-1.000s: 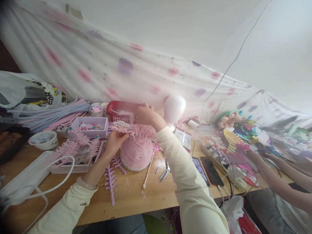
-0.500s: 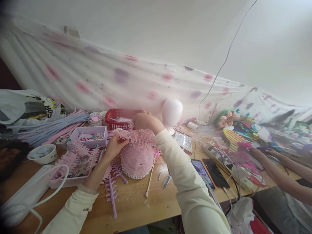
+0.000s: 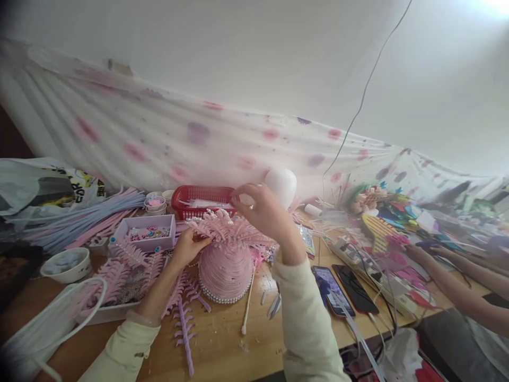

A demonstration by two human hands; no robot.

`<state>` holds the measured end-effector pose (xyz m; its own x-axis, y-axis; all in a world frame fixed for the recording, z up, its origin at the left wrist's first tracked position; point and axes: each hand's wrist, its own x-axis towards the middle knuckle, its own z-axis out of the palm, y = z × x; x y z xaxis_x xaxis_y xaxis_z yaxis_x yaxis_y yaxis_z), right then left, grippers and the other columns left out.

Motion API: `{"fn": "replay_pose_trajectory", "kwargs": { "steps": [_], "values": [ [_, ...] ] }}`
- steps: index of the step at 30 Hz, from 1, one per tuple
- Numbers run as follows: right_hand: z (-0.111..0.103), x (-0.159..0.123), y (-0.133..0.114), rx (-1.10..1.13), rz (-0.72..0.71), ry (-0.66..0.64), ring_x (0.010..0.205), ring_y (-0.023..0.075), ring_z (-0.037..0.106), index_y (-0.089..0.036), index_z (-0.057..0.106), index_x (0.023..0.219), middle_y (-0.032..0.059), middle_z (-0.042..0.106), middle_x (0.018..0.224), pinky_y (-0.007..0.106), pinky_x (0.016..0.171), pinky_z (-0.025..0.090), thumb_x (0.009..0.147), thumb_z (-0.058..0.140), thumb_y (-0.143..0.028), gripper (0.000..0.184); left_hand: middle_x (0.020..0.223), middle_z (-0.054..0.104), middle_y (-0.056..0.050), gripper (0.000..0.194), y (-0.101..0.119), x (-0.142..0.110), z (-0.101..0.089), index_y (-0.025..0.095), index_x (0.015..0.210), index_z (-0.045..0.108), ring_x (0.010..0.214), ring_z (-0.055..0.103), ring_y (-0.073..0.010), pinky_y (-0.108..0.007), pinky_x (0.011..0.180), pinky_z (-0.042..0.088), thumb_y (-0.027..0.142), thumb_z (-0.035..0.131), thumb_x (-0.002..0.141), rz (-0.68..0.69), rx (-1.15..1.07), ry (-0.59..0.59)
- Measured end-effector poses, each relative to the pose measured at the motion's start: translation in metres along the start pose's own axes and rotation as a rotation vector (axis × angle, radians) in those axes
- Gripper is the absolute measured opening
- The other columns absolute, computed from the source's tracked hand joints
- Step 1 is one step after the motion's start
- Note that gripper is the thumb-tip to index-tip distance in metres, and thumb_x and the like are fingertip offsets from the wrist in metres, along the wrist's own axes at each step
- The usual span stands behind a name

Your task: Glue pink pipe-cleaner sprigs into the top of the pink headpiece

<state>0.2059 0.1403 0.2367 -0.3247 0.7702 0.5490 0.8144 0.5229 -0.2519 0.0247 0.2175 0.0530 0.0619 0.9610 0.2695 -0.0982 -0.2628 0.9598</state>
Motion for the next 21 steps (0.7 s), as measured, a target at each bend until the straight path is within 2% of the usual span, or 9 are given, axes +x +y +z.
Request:
{"fn": "replay_pose_trajectory", "kwargs": {
  "steps": [2,4,5,9,13,15,17,21],
  "values": [
    [-0.001,-0.037,-0.006,0.076,0.114,0.303,0.092,0.0193,0.066,-0.023,0.070,0.097,0.0025,0.074,0.096,0.035,0.085,0.050,0.093,0.056,-0.029,0.016,0.079,0.077,-0.005,0.022,-0.001,-0.001,-0.001,0.020,0.074,0.068,0.078,0.073,-0.0258,-0.040,0.078,0.057,0.021,0.078,0.055,-0.006,-0.020,0.003],
    [0.012,-0.072,-0.009,0.161,0.203,0.449,0.086,0.0188,0.067,-0.023,0.068,0.094,0.0022,0.072,0.089,0.033,0.079,0.050,0.092,0.059,-0.032,0.012,0.079,0.077,-0.005,0.023,-0.003,-0.002,-0.001,0.020,0.076,0.068,0.079,0.073,-0.0265,-0.041,0.078,0.057,0.021,0.078,0.055,-0.015,-0.036,0.004],
    [0.022,-0.087,-0.010,0.219,0.231,0.469,0.083,0.0182,0.067,-0.023,0.067,0.093,0.0018,0.072,0.087,0.032,0.078,0.050,0.093,0.059,-0.031,0.012,0.079,0.077,-0.006,0.024,-0.004,-0.002,-0.001,0.019,0.076,0.068,0.079,0.073,-0.0269,-0.042,0.078,0.057,0.022,0.079,0.055,-0.021,-0.042,0.003],
    [0.070,-0.124,-0.004,0.330,0.341,0.358,0.078,0.0192,0.067,-0.023,0.066,0.087,0.0024,0.070,0.081,0.032,0.073,0.052,0.093,0.057,-0.034,0.016,0.080,0.077,-0.007,0.027,-0.010,-0.001,-0.001,0.019,0.077,0.066,0.080,0.073,-0.0279,-0.043,0.081,0.056,0.025,0.081,0.054,-0.038,-0.054,-0.005],
    [0.108,-0.140,0.010,0.339,0.495,0.391,0.093,0.0223,0.066,-0.022,0.064,0.096,0.0067,0.069,0.097,0.038,0.084,0.053,0.093,0.055,-0.038,0.018,0.085,0.078,-0.008,0.030,-0.013,0.000,-0.001,0.018,0.081,0.067,0.083,0.073,-0.0279,-0.044,0.085,0.054,0.027,0.079,0.055,-0.034,-0.038,-0.013],
    [0.120,-0.146,0.016,0.294,0.541,0.363,0.108,0.0252,0.062,-0.022,0.060,0.109,0.0100,0.065,0.112,0.043,0.094,0.051,0.091,0.058,-0.040,0.026,0.086,0.078,-0.009,0.029,-0.013,-0.001,-0.001,0.018,0.082,0.067,0.084,0.073,-0.0278,-0.043,0.084,0.054,0.026,0.079,0.057,-0.028,-0.017,-0.012],
    [0.129,-0.149,0.020,0.257,0.567,0.289,0.121,0.0284,0.055,-0.021,0.054,0.122,0.0127,0.059,0.126,0.048,0.103,0.045,0.086,0.064,-0.043,0.044,0.087,0.078,-0.009,0.028,-0.013,-0.002,0.000,0.018,0.083,0.067,0.083,0.073,-0.0268,-0.041,0.083,0.055,0.025,0.077,0.059,-0.019,0.006,-0.002],
    [0.140,-0.151,0.023,0.311,0.609,0.145,0.136,0.0323,0.043,-0.020,0.041,0.134,0.0152,0.048,0.140,0.052,0.114,0.033,0.079,0.069,-0.050,0.068,0.086,0.078,-0.008,0.025,-0.014,-0.005,0.004,0.018,0.086,0.065,0.080,0.073,-0.0244,-0.038,0.080,0.056,0.022,0.074,0.062,-0.001,0.055,0.025]
  ]
}}
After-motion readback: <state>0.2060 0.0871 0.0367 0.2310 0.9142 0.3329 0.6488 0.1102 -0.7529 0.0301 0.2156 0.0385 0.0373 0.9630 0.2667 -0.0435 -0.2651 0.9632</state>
